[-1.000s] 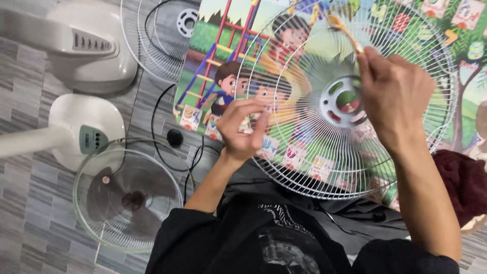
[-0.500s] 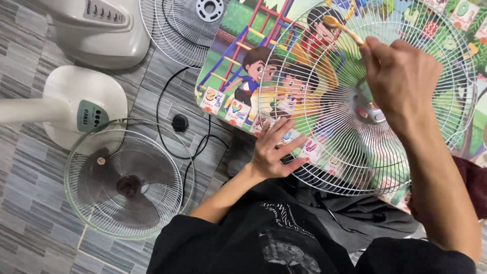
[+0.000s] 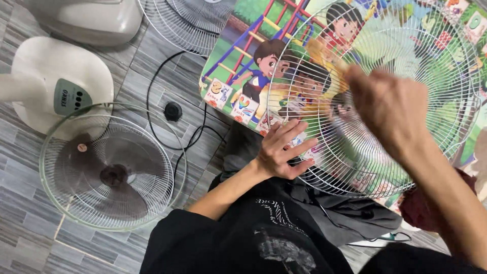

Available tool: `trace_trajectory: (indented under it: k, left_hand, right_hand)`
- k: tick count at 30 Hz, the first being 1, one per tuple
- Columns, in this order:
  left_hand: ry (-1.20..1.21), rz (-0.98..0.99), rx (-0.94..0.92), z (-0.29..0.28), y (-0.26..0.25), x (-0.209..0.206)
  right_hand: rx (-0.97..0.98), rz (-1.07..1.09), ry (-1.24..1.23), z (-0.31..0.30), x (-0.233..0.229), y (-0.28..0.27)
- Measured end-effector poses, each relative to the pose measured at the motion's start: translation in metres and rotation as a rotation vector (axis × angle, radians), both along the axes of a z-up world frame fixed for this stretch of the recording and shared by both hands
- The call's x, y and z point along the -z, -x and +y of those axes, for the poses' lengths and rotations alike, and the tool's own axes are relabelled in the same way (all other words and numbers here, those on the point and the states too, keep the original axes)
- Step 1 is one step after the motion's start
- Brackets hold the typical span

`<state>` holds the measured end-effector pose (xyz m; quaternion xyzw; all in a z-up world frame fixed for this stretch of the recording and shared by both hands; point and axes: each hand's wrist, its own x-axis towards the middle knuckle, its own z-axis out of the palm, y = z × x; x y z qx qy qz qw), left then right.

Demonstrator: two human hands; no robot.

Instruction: Cleaning a fan grill using a toothbrush and a cloth

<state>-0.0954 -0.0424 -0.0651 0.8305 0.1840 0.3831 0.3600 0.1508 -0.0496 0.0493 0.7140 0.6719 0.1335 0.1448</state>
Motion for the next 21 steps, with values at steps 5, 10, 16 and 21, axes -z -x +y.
trace_trajectory:
  k: [5, 10, 16, 21]
  left_hand:
    - [0.013, 0.014, -0.001, 0.000, 0.001, -0.002]
    - [0.056, -0.041, 0.010, 0.001, 0.000, 0.000]
    - [0.010, -0.002, -0.232, -0.016, 0.006, 0.015]
    - [0.039, 0.045, -0.348, -0.021, 0.007, 0.013]
  right_hand:
    - [-0.076, -0.126, 0.115, -0.007, 0.008, -0.010]
    - [0.016, -0.165, -0.066, -0.003, 0.028, -0.050]
    - [-0.090, -0.051, 0.109, -0.046, -0.007, 0.010]
    - [-0.154, 0.232, 0.276, -0.111, -0.010, 0.028]
